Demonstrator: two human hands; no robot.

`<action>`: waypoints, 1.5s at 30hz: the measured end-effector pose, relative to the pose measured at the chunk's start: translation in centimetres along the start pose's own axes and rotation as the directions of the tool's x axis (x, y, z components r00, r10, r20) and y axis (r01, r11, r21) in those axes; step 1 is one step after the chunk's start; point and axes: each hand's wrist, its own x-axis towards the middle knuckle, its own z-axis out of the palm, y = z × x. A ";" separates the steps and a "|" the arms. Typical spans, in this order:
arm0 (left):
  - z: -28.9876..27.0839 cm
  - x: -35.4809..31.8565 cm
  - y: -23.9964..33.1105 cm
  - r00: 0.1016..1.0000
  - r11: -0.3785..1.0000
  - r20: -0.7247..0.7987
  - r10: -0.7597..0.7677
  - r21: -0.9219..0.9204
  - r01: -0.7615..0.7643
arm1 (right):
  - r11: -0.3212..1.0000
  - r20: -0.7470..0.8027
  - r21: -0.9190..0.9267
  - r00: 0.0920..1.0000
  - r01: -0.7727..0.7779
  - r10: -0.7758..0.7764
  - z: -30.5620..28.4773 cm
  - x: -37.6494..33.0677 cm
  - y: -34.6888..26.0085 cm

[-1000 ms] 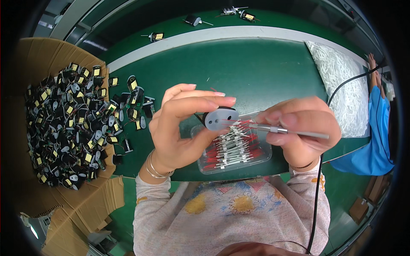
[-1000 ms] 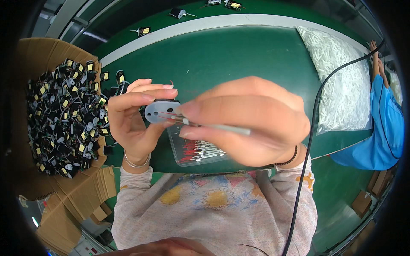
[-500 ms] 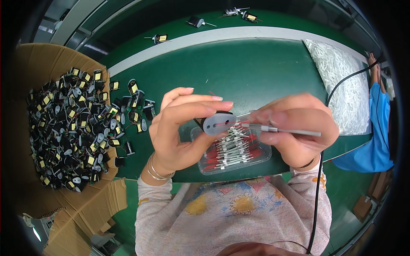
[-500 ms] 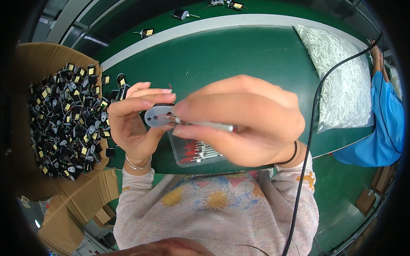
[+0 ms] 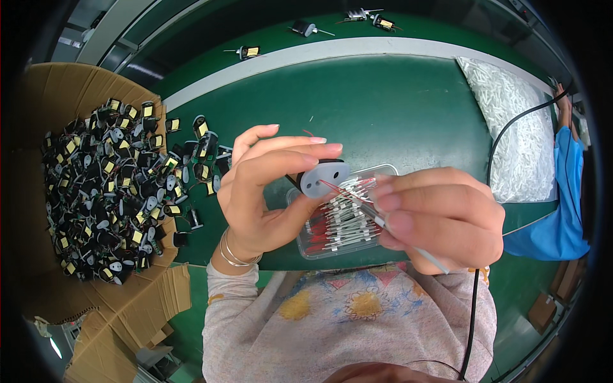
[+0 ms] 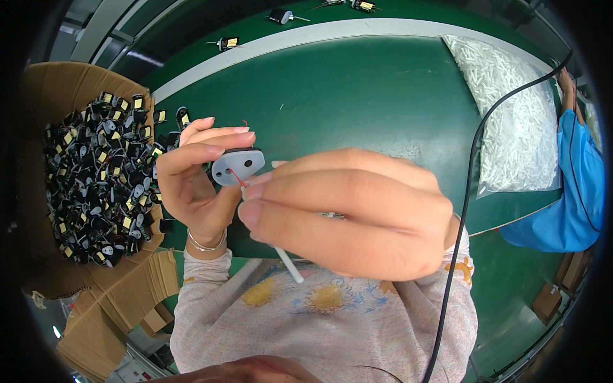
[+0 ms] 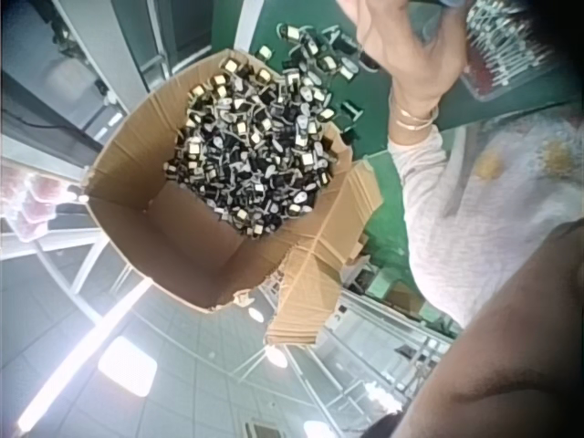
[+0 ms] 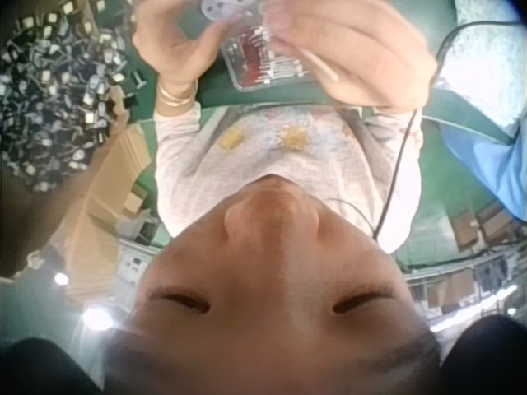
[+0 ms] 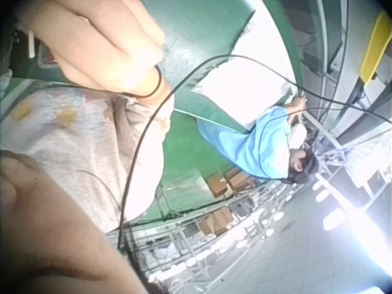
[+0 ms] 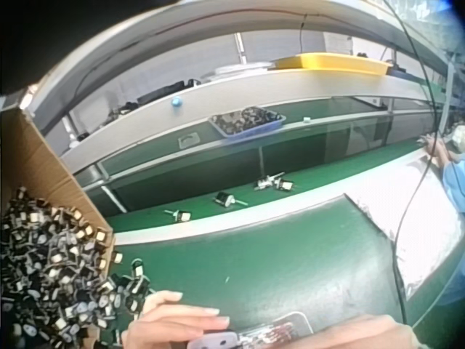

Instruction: The person assembles electrical components by hand and using a small metal tool, picking up metal pins from a container and inserting them into holes in a grey plastic base.

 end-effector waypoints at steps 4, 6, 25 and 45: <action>-0.1 0.0 0.1 1.000 1.000 -0.002 0.008 0.001 -0.008 | 0.999 0.010 0.007 0.999 -0.034 0.034 -0.1 -0.1 -0.1; -0.1 0.0 0.2 1.000 1.000 -0.004 0.011 0.014 -0.011 | 1.000 0.026 0.005 0.999 -0.028 0.028 -0.1 -0.1 0.0; -0.6 0.1 0.5 0.993 0.975 0.101 0.061 0.209 -0.081 | 0.998 -0.068 -0.068 0.998 -0.019 0.014 0.5 0.0 -0.1; -0.1 -0.1 0.6 0.998 0.990 -0.017 0.056 0.130 -0.053 | 0.987 0.009 -0.113 0.994 0.110 -0.110 0.0 -0.3 -0.2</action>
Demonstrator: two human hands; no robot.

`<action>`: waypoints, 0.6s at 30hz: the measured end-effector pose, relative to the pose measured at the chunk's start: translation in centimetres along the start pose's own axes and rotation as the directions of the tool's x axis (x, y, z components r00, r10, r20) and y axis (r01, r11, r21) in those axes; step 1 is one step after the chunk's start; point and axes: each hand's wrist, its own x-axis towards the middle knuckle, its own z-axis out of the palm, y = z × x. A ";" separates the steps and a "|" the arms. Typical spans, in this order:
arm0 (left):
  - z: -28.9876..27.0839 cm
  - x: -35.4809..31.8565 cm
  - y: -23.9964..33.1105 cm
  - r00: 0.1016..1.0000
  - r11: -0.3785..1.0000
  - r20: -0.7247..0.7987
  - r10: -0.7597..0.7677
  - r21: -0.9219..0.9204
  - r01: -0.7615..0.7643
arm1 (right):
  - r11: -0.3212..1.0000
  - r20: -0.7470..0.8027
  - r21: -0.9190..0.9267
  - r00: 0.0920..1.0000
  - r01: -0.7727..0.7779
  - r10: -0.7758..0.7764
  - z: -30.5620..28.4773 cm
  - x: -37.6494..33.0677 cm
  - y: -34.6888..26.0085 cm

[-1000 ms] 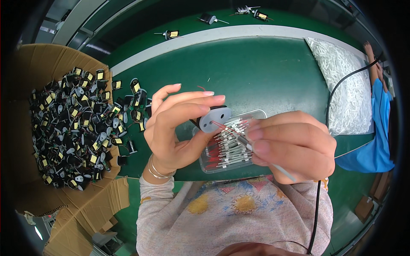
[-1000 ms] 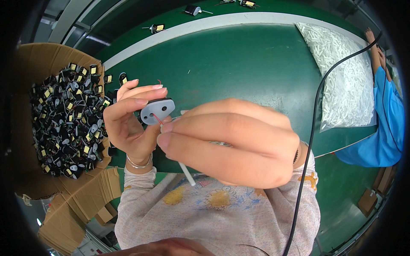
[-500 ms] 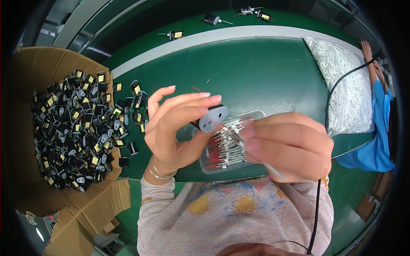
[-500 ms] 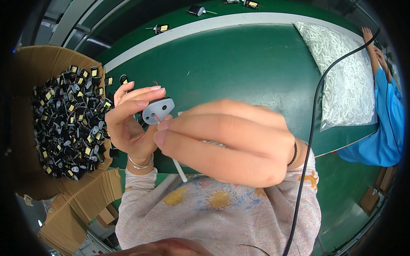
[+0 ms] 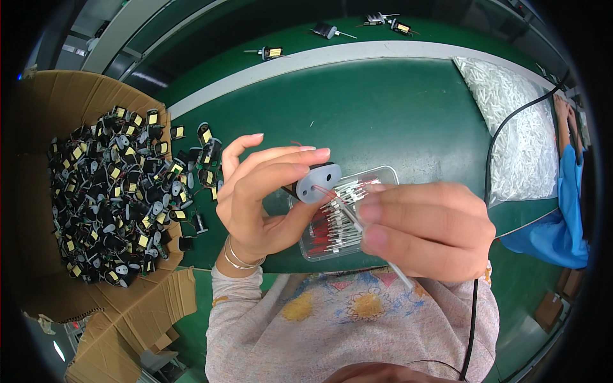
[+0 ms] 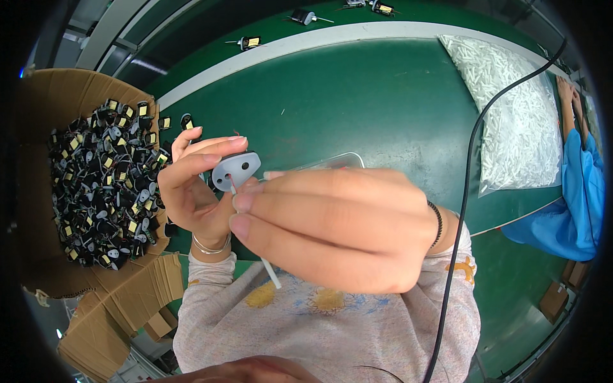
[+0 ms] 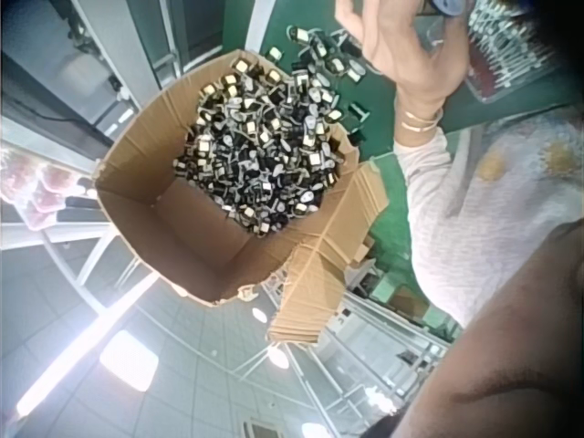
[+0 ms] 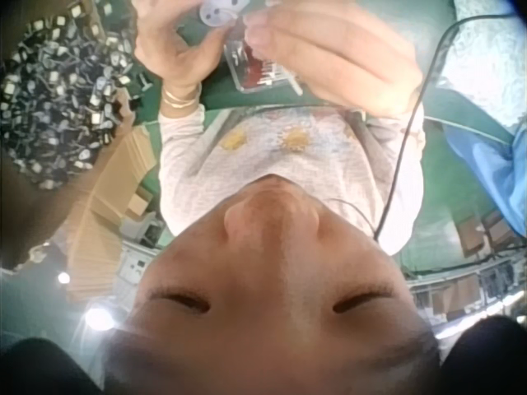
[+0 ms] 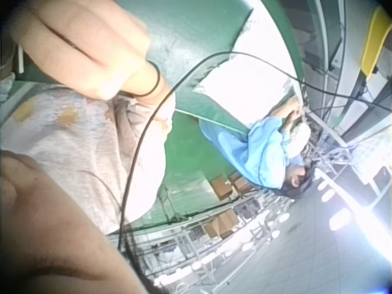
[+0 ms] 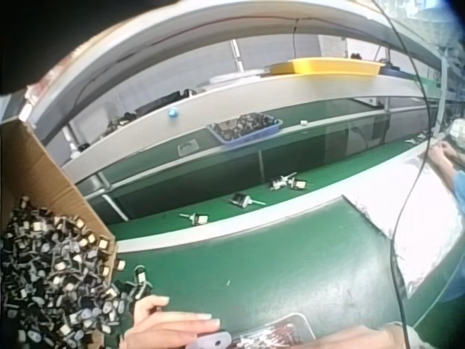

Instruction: The person assembles electrical components by hand and using a small metal tool, picking up metal pins from a container and inserting them into holes in a grey plastic base.

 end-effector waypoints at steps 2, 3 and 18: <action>0.0 -0.1 0.0 1.000 1.000 -0.002 0.001 0.003 -0.001 | 1.000 0.075 0.009 0.997 0.008 -0.009 -0.4 0.2 -0.1; 0.0 -0.1 0.0 1.000 1.000 -0.004 0.001 0.007 -0.001 | 1.000 0.100 0.013 0.995 0.012 -0.013 -0.5 0.2 -0.1; 0.3 0.1 -0.2 0.994 0.998 0.101 -0.043 -0.042 0.048 | 0.955 0.033 -0.077 0.957 -0.286 0.289 1.2 0.4 0.8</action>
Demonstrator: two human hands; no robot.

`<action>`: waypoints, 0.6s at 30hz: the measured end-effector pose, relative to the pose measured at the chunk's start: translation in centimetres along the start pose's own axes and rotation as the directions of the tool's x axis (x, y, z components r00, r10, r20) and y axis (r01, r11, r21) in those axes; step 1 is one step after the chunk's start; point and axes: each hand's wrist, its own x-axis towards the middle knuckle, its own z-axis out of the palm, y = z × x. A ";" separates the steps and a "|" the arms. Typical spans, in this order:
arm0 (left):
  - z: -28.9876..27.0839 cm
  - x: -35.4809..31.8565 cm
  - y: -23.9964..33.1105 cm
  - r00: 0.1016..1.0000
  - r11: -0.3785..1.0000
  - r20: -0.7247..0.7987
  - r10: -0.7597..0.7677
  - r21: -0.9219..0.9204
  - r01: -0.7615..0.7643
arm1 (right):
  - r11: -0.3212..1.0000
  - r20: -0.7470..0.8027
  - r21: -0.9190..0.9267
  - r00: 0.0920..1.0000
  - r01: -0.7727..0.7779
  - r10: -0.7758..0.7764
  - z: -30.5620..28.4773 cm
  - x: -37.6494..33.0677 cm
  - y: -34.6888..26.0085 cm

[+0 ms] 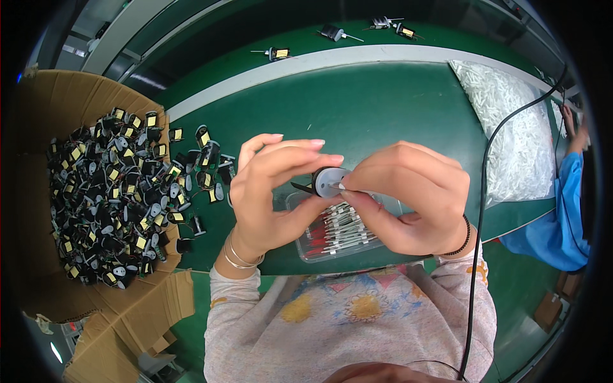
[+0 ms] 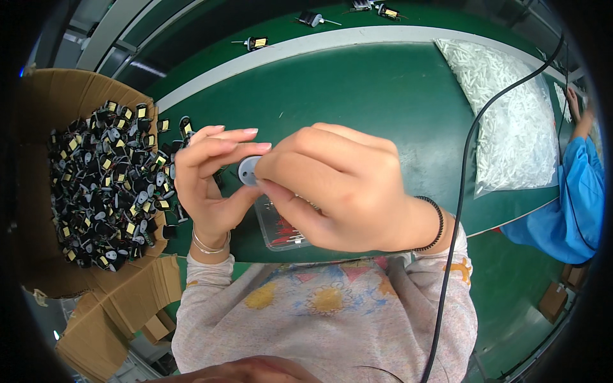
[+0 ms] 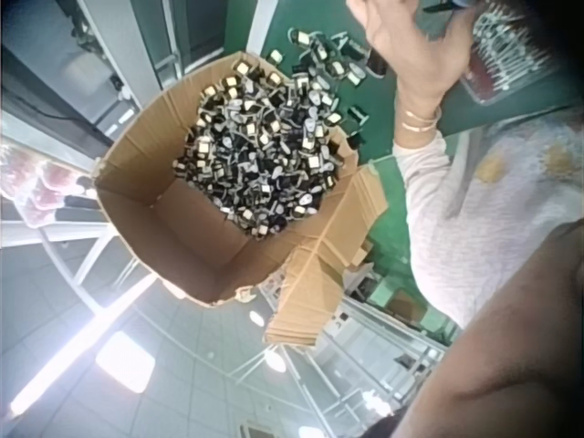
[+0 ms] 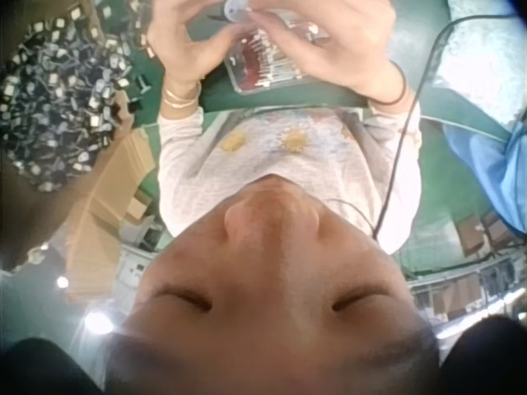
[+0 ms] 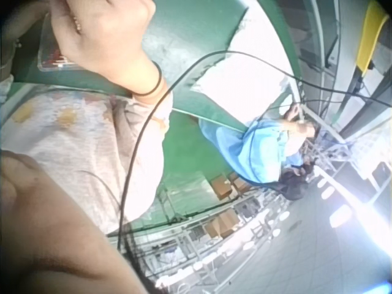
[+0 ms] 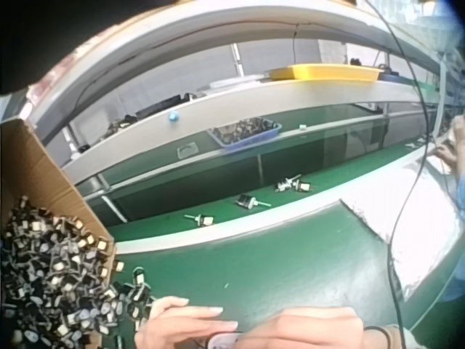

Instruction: The person assembles electrical components by hand and using a small metal tool, picking up metal pins from a container and inserting them into holes in a grey plastic base.

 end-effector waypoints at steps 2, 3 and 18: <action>0.2 -0.1 -0.5 1.000 0.998 -0.013 0.002 -0.070 -0.003 | 1.000 0.012 -0.006 1.000 -0.011 0.011 -0.2 0.0 0.0; 0.0 -0.1 -0.6 0.999 0.993 0.043 -0.022 -0.116 0.027 | 1.000 0.023 -0.008 0.999 -0.023 0.023 -0.2 0.1 0.0; 0.3 -0.5 0.4 0.968 0.764 0.026 -0.248 -0.610 0.212 | 0.983 -0.073 -0.119 0.986 0.140 -0.149 0.0 -0.1 0.8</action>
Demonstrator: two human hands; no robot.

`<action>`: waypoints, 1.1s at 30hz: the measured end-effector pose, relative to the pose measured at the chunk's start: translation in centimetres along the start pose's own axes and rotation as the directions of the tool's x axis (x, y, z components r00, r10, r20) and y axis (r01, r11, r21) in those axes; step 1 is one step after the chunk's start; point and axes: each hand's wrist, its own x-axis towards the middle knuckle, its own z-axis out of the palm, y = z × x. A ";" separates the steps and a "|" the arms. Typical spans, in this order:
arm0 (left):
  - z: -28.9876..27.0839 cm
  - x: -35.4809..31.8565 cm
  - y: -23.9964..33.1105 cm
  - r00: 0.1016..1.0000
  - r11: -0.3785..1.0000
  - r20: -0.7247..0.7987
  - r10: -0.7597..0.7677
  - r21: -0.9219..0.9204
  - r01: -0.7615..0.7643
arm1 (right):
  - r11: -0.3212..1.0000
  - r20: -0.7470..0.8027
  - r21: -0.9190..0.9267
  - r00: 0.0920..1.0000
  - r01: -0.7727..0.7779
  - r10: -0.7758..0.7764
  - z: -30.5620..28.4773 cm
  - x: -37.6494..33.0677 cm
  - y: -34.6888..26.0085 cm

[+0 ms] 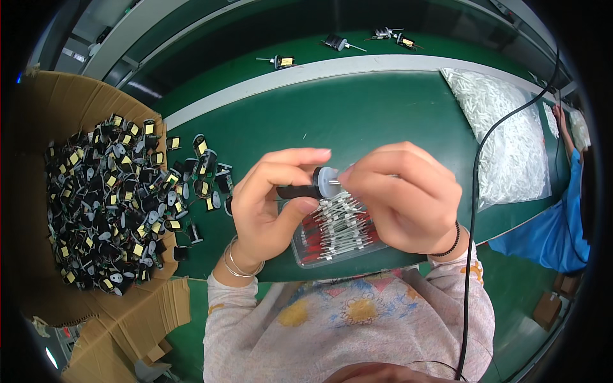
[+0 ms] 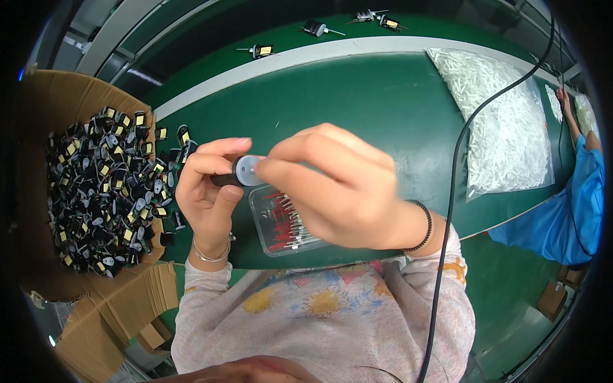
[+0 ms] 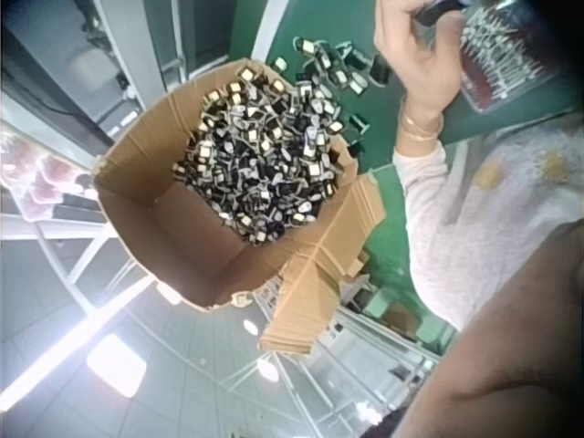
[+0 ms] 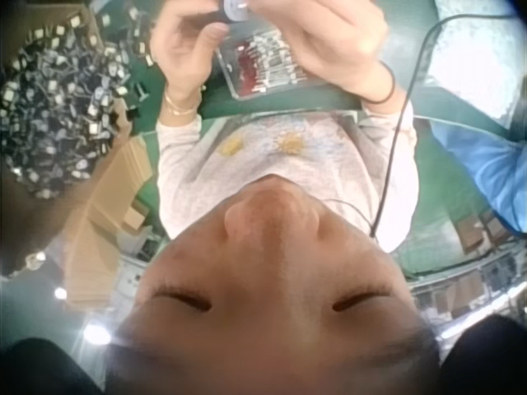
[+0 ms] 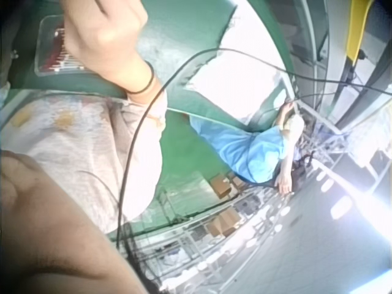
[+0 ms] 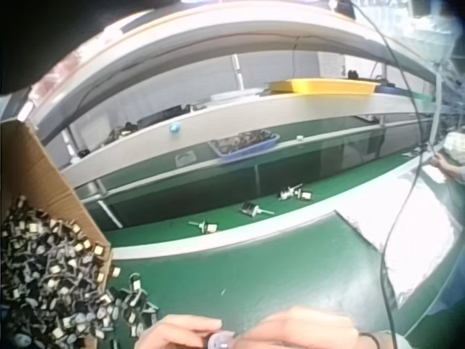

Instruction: The person assembles electrical components by hand and using a small metal tool, picking up metal pins from a container and inserting them into holes in a grey plastic base.

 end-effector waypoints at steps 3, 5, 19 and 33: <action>0.5 -0.3 0.1 0.995 0.985 -0.077 0.059 0.165 -0.045 | 0.994 -0.027 -0.087 0.997 0.066 -0.069 0.6 -0.1 -0.4; 0.6 -0.4 0.7 0.992 0.938 -0.046 0.115 0.333 -0.093 | 0.998 -0.005 -0.049 0.999 0.033 -0.033 0.5 -0.3 -0.1; 1.4 -1.0 0.4 0.968 0.842 -0.096 0.230 0.518 -0.149 | 0.999 -0.057 0.010 0.998 -0.033 0.034 1.8 -0.7 -0.4; -6.2 7.4 -9.8 0.975 0.820 -0.220 -0.032 0.552 0.152 | 0.949 -0.037 -0.160 0.963 -0.270 0.268 -1.3 -0.9 4.8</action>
